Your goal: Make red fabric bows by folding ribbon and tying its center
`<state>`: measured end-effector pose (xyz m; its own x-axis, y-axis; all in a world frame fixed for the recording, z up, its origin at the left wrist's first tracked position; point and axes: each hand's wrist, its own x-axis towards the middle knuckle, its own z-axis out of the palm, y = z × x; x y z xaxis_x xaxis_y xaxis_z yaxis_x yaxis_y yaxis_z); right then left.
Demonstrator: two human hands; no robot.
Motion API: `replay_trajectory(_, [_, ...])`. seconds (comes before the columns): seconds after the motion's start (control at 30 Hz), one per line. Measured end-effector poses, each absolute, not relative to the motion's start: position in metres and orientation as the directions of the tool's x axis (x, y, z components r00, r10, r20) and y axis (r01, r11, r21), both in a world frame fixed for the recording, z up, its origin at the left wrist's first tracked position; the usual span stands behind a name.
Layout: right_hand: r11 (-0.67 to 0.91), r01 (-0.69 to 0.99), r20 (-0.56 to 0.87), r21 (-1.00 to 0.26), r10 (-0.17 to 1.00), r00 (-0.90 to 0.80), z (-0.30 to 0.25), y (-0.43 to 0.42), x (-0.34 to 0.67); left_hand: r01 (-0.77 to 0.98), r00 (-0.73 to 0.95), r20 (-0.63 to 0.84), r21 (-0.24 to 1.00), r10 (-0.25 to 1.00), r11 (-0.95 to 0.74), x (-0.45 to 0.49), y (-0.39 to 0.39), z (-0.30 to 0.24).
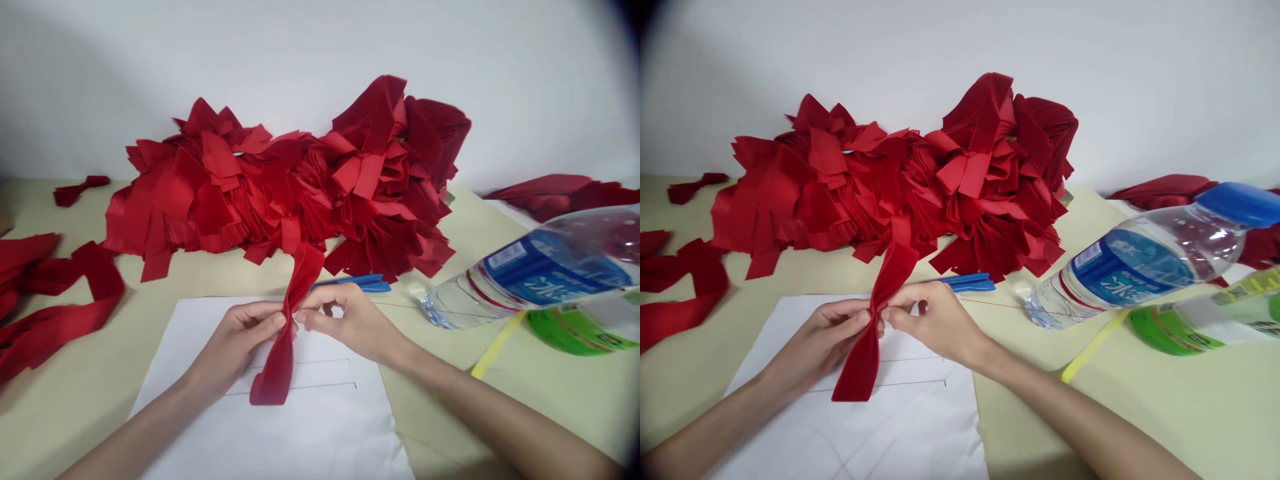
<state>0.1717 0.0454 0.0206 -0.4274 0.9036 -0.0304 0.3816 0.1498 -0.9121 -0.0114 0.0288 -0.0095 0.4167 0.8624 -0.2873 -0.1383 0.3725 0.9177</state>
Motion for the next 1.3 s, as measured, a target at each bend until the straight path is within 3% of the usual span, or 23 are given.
replay_trajectory(0.1, [0.103,0.340,-0.052,-0.935,0.908,-0.417,0.018,0.044,0.168,-0.155,0.429,-0.276,0.916,0.860,0.371,-0.011,0.028,-0.012])
replay_trajectory(0.3, [0.151,0.317,0.029,-0.936,0.933,-0.359,0.012,0.041,0.164,-0.241,0.461,-0.294,0.866,0.837,0.437,-0.008,0.028,-0.016])
replay_trajectory(0.6, [0.170,0.210,0.062,-0.963,0.895,-0.442,0.009,0.043,0.167,-0.326,0.505,-0.266,0.823,0.821,0.466,-0.011,0.028,-0.016])
replay_trajectory(1.07, [0.149,0.360,0.044,-0.921,0.958,-0.284,0.003,0.037,0.160,-0.228,0.324,-0.329,0.883,0.887,0.410,-0.007,0.025,-0.016])
replay_trajectory(1.3, [0.191,0.365,0.052,-0.911,0.932,-0.357,0.004,0.039,0.163,-0.153,0.248,-0.342,0.910,0.906,0.385,-0.005,0.022,-0.010])
